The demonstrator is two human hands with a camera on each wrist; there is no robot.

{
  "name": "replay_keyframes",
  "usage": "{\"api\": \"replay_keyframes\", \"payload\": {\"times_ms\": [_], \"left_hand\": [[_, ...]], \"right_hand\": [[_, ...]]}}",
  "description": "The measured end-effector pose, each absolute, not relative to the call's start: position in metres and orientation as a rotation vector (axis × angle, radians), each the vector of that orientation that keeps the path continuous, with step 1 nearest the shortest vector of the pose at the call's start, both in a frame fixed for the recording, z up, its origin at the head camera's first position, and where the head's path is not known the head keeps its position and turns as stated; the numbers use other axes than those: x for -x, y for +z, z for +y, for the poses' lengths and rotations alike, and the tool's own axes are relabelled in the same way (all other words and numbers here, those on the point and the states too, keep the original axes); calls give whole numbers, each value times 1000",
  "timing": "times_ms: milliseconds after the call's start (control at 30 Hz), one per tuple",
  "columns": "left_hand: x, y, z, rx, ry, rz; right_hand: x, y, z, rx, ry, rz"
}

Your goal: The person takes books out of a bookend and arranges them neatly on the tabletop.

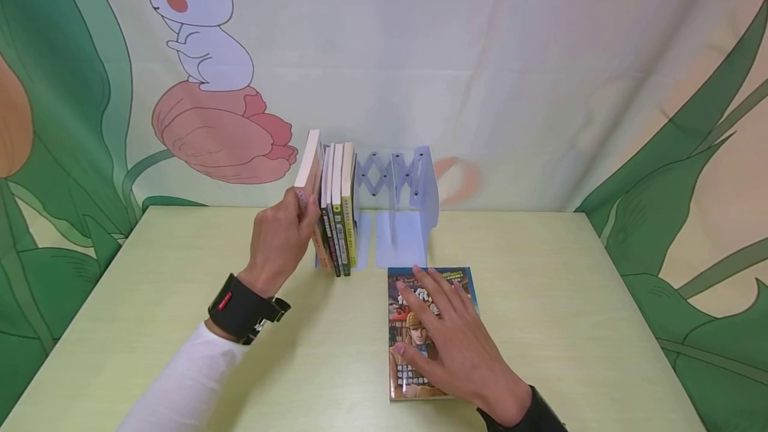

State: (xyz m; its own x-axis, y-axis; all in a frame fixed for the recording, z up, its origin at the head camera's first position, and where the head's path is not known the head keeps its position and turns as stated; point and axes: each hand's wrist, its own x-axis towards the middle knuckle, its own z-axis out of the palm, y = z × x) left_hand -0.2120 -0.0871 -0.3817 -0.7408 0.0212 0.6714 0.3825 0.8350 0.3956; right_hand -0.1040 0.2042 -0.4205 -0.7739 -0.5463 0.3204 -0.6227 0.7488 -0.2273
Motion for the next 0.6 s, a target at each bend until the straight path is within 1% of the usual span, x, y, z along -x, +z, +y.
{"api": "replay_keyframes", "payload": {"times_ms": [600], "left_hand": [[210, -375, -88, 286, -676, -2289]], "right_hand": [[106, -421, 204, -895, 477, -2724]]}}
